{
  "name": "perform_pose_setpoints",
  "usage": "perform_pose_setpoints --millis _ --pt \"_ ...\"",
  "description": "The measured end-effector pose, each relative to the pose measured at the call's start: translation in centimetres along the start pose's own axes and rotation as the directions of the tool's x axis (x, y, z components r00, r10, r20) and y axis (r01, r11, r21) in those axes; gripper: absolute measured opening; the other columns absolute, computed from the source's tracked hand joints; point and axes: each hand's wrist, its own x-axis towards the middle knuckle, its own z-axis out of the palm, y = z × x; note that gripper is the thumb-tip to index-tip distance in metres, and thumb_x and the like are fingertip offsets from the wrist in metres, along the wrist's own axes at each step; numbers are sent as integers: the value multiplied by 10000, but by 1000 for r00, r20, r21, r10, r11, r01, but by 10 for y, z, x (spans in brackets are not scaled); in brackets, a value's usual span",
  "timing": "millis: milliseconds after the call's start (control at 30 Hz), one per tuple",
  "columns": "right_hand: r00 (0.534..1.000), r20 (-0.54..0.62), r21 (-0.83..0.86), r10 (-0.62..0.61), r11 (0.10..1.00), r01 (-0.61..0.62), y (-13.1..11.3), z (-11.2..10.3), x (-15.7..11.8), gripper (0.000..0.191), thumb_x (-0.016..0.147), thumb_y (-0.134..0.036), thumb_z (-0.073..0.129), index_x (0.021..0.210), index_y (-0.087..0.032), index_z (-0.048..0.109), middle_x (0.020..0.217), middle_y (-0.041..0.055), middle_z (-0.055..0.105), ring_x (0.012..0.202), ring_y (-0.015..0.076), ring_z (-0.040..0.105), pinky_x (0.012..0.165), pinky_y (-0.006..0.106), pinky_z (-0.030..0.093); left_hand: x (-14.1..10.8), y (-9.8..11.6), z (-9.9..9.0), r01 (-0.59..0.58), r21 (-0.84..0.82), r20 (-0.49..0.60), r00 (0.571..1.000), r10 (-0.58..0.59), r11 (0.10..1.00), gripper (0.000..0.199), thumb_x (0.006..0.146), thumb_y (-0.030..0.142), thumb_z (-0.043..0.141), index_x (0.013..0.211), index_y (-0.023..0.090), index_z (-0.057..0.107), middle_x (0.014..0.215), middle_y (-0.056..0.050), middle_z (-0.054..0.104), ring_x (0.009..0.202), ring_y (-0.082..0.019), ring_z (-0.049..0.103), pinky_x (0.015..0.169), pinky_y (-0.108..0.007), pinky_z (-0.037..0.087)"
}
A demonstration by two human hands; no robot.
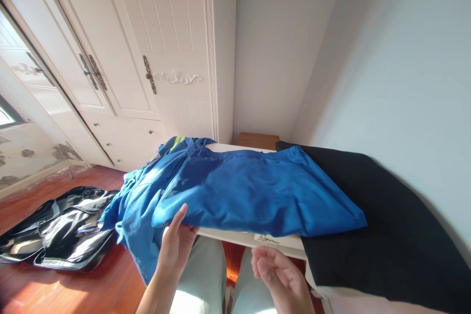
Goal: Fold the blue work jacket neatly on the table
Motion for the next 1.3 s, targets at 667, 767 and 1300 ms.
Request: perform_pose_setpoints --millis 667,767,1300 --pt "970 -231 658 76 746 99 -36 7 79 384 764 -231 774 1138 -241 685 1149 24 736 1091 225 671 912 389 593 26 24 9 37 -34 -360 932 -46 999 351 816 44 634 1140 170 686 1005 -52 753 986 -200 712 792 -254 629" --pt "931 -357 588 79 793 158 -54 -23 93 344 767 -171 747 1104 -213 697 1116 44 745 1061 229 685 938 412 588 28 22 2 44 -25 -326 944 -50 999 372 814 35 616 1151 174 687 1012 -60 744 952 -200 718 769 -263 635" --pt "815 -567 256 -115 916 308 -73 -120 68 225 803 -156 615 1016 -178 682 1130 89 730 1187 228 640 1061 421 508 37 28 -7 157 -88 -289 941 -176 984 288 927 185 526 1173 152 672 1130 -81 721 1227 -238 605 1107 -441 446"
